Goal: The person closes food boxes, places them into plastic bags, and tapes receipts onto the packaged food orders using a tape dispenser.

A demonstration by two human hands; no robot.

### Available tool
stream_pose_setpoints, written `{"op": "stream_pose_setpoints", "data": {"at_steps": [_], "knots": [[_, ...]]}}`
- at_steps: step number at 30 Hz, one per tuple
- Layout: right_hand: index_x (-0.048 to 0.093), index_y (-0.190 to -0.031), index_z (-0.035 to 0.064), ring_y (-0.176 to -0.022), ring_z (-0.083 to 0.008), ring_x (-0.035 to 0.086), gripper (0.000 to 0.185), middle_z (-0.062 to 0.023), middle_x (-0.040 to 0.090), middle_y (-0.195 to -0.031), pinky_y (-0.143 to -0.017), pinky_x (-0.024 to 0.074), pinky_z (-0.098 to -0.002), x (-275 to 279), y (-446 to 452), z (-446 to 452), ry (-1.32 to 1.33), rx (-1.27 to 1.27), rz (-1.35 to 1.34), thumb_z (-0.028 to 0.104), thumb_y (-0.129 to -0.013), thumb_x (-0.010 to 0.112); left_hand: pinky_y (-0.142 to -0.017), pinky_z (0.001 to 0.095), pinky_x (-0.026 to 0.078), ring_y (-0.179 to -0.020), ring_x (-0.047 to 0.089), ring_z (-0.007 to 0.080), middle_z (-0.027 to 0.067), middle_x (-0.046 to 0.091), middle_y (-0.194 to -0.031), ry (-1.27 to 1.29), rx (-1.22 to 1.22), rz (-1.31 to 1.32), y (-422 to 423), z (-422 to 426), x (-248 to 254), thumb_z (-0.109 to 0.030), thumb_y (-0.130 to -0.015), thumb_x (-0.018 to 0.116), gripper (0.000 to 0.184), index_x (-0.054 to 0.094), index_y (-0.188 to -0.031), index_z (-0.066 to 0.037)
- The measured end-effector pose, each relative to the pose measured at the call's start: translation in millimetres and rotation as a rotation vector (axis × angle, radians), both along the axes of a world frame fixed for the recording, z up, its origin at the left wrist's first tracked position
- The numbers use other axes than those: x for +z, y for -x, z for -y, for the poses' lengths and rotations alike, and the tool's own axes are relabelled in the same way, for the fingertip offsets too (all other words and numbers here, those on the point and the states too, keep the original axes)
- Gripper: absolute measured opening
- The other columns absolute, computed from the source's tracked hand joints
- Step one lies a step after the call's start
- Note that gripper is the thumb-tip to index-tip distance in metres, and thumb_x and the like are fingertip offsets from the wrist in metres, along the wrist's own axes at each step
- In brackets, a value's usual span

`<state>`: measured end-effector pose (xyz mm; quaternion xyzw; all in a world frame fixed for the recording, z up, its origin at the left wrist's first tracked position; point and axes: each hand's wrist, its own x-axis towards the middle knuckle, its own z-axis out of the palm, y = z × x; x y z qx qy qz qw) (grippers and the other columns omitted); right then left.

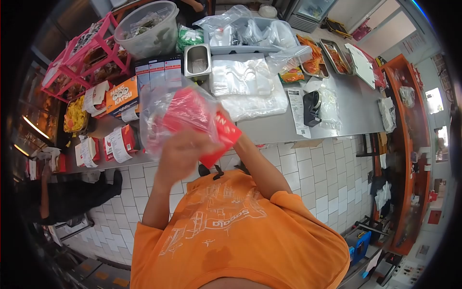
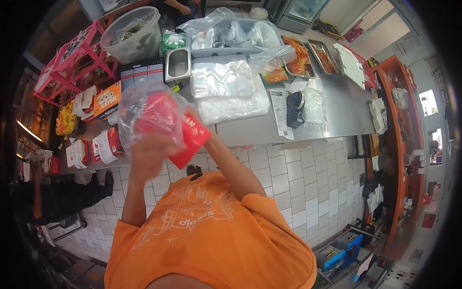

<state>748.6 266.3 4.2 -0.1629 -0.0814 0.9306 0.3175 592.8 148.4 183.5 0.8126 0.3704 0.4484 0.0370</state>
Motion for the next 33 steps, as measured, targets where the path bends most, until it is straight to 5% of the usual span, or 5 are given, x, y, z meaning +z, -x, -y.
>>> {"op": "stream_pose_setpoints", "data": {"at_steps": [6,18,26,29,33], "knots": [[0.053,-0.131,0.0053,-0.105,-0.0225,0.065,0.059,-0.0111,0.064,-0.116,-0.090,0.0566,-0.0415,91.4,30.2,-5.1,-0.018,-0.607,0.404,0.055,-0.099,0.051,-0.060,0.0306,0.054,-0.065,0.064,0.0188,0.0035,0.071,-0.091,0.396,0.265,0.549,-1.4,41.6,-37.2,0.008,-0.080,0.061,0.029,0.076,-0.097,-0.011],[0.038,-0.141,0.0117,-0.097,-0.0290,0.068,0.066,-0.0112,0.068,-0.103,-0.077,0.0592,-0.0430,1.4,-54.3,24.3,-0.023,-1.303,0.295,0.061,-0.099,0.049,-0.064,0.0404,0.052,-0.066,0.065,0.0313,0.0131,0.070,-0.087,0.952,-0.180,-0.125,-6.7,63.7,-44.0,-0.015,-0.088,0.069,0.011,0.068,-0.085,-0.004],[0.048,-0.142,-0.0023,-0.124,-0.0359,0.058,0.076,-0.0257,0.056,-0.137,-0.096,0.0520,-0.0443,55.7,-165.5,87.5,-0.694,-0.215,1.573,0.059,-0.097,0.055,-0.061,0.0349,0.050,-0.072,0.065,0.0317,0.0207,0.056,-0.142,0.723,-0.066,0.335,-50.3,-32.0,-1.9,-0.002,-0.078,0.075,0.019,0.056,-0.076,0.001],[0.050,-0.139,-0.0058,-0.120,-0.0399,0.060,0.074,-0.0314,0.056,-0.135,-0.094,0.0515,-0.0428,158.6,-162.2,55.9,-0.487,-0.159,1.967,0.056,-0.098,0.055,-0.055,0.0328,0.043,-0.054,0.046,0.0226,0.0123,0.066,-0.090,0.387,-0.061,0.311,-74.5,-56.9,-13.2,0.006,-0.072,0.062,0.062,0.059,-0.133,-0.004],[0.066,-0.125,0.0007,-0.110,-0.0405,0.065,0.056,-0.0235,0.069,-0.116,-0.098,0.0472,-0.0444,176.4,-195.2,39.6,-1.144,0.447,1.733,0.049,-0.099,0.055,-0.050,0.0366,0.044,-0.050,0.052,0.0326,0.0207,0.069,-0.120,0.588,0.237,0.202,-89.2,-60.3,21.3,0.010,-0.067,0.053,0.010,0.048,-0.070,0.001]]}}
